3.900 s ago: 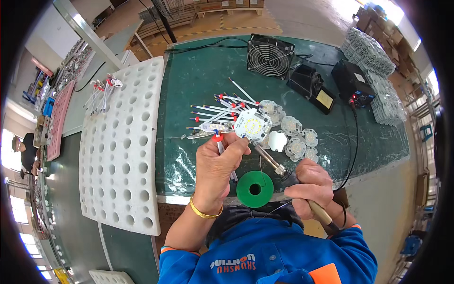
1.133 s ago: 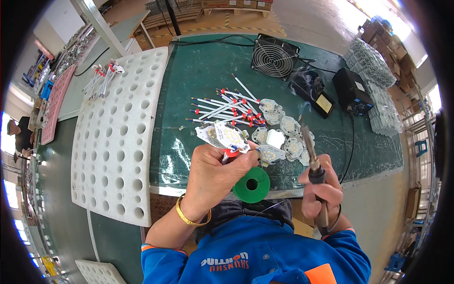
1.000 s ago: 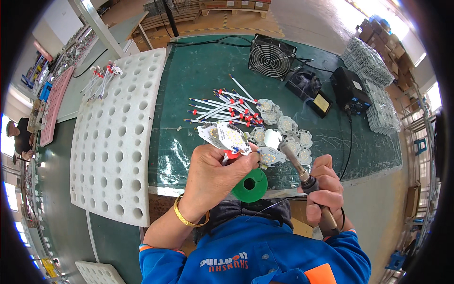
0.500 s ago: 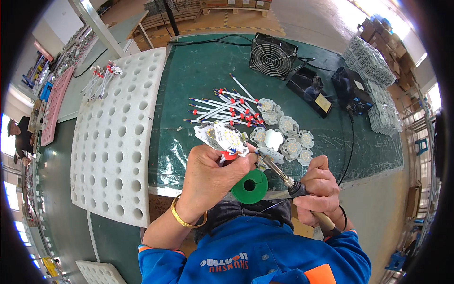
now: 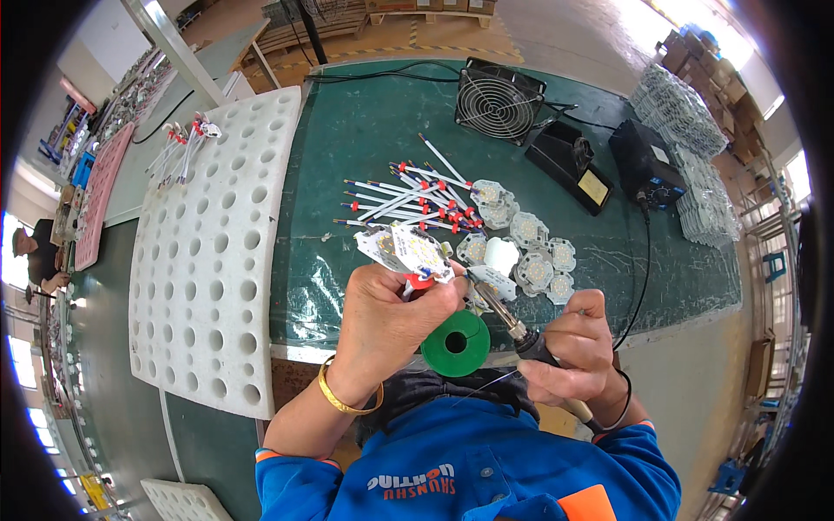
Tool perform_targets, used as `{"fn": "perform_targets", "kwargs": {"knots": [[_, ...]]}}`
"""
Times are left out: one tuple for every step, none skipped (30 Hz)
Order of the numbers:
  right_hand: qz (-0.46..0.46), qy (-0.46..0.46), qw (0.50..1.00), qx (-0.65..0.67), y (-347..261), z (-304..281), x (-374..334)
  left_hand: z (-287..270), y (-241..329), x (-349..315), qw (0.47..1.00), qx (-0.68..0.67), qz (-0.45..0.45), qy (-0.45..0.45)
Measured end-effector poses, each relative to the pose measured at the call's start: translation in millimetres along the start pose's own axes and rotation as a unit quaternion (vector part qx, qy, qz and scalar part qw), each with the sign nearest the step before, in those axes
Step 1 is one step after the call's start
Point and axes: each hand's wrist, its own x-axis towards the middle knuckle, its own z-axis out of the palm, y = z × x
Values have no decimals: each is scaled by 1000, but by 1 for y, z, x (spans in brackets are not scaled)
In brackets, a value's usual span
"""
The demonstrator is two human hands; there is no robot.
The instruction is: The person solders wires to LED circuit boards using a soldering iron and solder wire.
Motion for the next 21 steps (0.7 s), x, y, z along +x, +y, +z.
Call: {"fn": "perform_targets", "kwargs": {"knots": [[1,6,1000,7,1,0,0,0,1,1,1000,-9,-15,2],[1,7,1000,6,1,-1,0,0,1,1,1000,-9,-15,1],[12,23,999,20,0,-2,-1,-1,-1,2,1000,-13,-18,1],[22,39,998,33,0,-2,-1,-2,-3,2,1000,-17,-20,1],[21,35,999,25,0,-3,1,-2,-4,2,1000,-17,-21,2],[22,35,999,23,0,-2,3,-2,-4,3,1000,-12,-22,0],[30,39,999,18,0,-1,4,-2,-4,4,1000,-7,-22,-3],[38,44,998,13,0,0,6,-2,-4,4,1000,-6,-22,-5],[46,36,998,3,0,0,8,-2,-5,4,1000,-13,-24,-11],[47,37,998,2,1,2,11,-1,-5,3,999,-20,-25,-17],[85,46,995,-3,2,6,15,-1,-5,3,999,-19,-26,-19],[123,56,991,-9,2,10,18,0,-6,2,999,-16,-30,-23],[134,73,988,10,4,16,20,1,-6,2,999,-13,-34,-27],[135,75,988,8,1,21,21,2,-7,1,999,-12,-34,-30],[164,84,982,31,-1,25,23,3,-9,1,999,-20,-33,-36],[193,93,975,53,-3,28,23,3,-10,1,998,-27,-32,-43],[194,95,974,69,-2,27,24,2,-9,1,998,-26,-32,-44],[195,95,974,70,-2,27,23,-2,-8,3,995,-43,-52,-74],[217,107,965,100,-2,26,23,-5,-8,5,990,-59,-71,-104],[238,118,955,131,-2,25,23,-10,-10,6,990,-59,-72,-104],[234,106,953,159,0,22,24,-15,-15,9,987,-58,-76,-126]]}}
